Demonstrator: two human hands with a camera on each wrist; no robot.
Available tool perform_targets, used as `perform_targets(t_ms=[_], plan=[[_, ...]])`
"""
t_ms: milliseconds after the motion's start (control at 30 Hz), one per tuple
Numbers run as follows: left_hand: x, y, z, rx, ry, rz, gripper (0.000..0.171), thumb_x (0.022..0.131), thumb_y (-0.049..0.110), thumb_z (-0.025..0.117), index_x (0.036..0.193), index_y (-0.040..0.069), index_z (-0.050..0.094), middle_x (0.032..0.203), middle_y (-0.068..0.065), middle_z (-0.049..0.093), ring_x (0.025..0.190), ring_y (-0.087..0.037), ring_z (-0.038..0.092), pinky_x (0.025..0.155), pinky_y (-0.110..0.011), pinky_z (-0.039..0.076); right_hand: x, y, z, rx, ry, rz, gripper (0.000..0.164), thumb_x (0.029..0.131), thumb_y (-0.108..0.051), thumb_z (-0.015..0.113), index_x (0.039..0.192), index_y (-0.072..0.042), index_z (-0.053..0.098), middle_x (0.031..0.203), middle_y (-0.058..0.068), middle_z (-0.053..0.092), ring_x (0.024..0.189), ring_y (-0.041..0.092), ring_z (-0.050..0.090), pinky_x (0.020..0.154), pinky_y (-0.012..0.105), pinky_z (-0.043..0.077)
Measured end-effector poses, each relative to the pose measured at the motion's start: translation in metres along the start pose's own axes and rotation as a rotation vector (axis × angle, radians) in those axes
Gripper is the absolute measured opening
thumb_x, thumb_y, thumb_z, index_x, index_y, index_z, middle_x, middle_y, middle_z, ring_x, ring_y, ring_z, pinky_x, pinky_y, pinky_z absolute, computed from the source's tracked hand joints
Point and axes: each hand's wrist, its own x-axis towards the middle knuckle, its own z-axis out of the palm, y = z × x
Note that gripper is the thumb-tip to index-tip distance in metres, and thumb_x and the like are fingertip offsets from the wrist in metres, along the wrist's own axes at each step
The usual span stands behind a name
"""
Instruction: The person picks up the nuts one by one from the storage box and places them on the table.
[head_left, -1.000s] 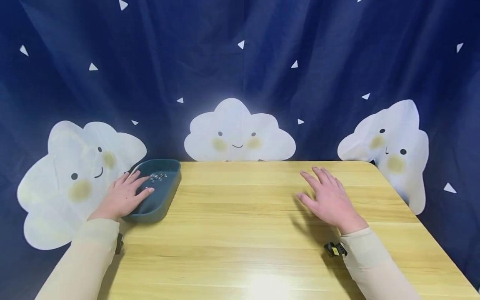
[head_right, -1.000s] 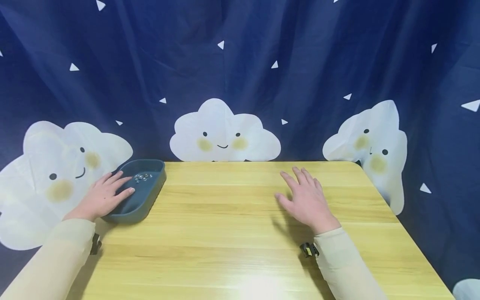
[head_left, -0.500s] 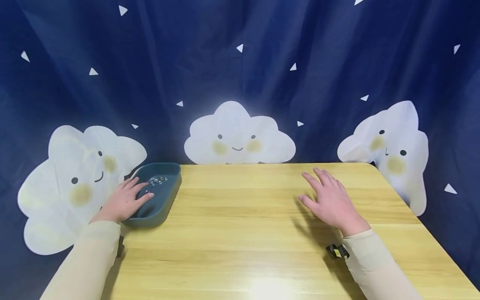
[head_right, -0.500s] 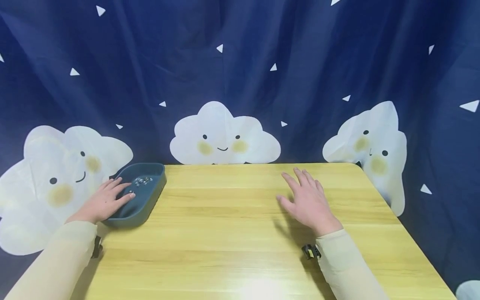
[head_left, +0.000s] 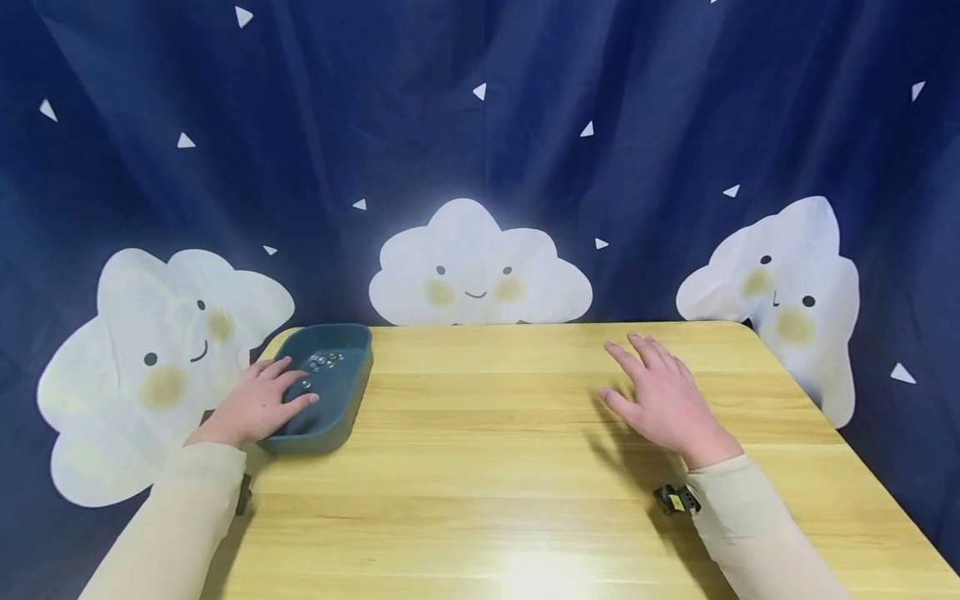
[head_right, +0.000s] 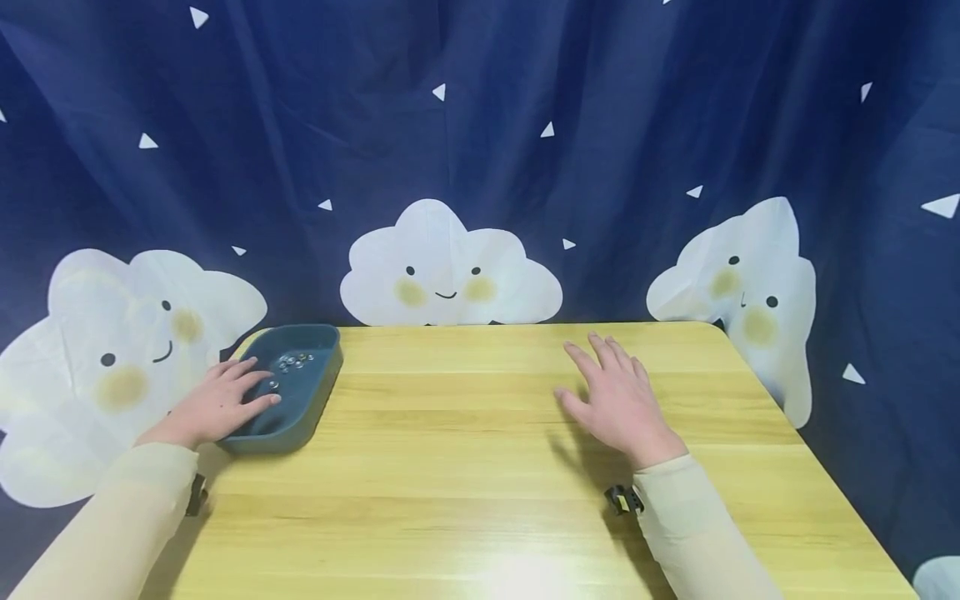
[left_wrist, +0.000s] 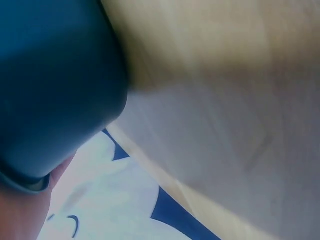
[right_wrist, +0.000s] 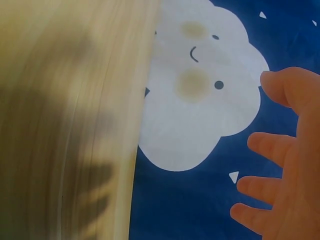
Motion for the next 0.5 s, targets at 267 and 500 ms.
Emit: perform_targets(t_ms=[267, 500], plan=[[-0.002, 0.027, -0.004, 0.013, -0.056, 0.016, 0.065, 0.095, 0.059, 0.058, 0.132, 0.005, 0.064, 0.145, -0.031, 0.047, 0.136, -0.058, 0.03, 0.11, -0.065, 0.025, 0.0, -0.001, 0.002, 0.015, -0.011, 0.002, 0.066, 0.097, -0.047, 0.06, 0.151, -0.014, 0.045, 0.159, 0.024, 0.03, 0.145, 0.05, 0.024, 0.107, 0.069, 0.023], [0.005, 0.05, -0.003, 0.008, -0.054, 0.067, 0.065, 0.094, 0.061, 0.058, 0.131, 0.007, 0.066, 0.145, -0.028, 0.049, 0.136, -0.056, 0.033, 0.107, -0.065, 0.031, -0.001, 0.0, -0.003, 0.012, -0.017, 0.003, 0.065, 0.097, -0.048, 0.059, 0.151, -0.014, 0.046, 0.159, 0.024, 0.03, 0.145, 0.05, 0.024, 0.107, 0.07, 0.023]])
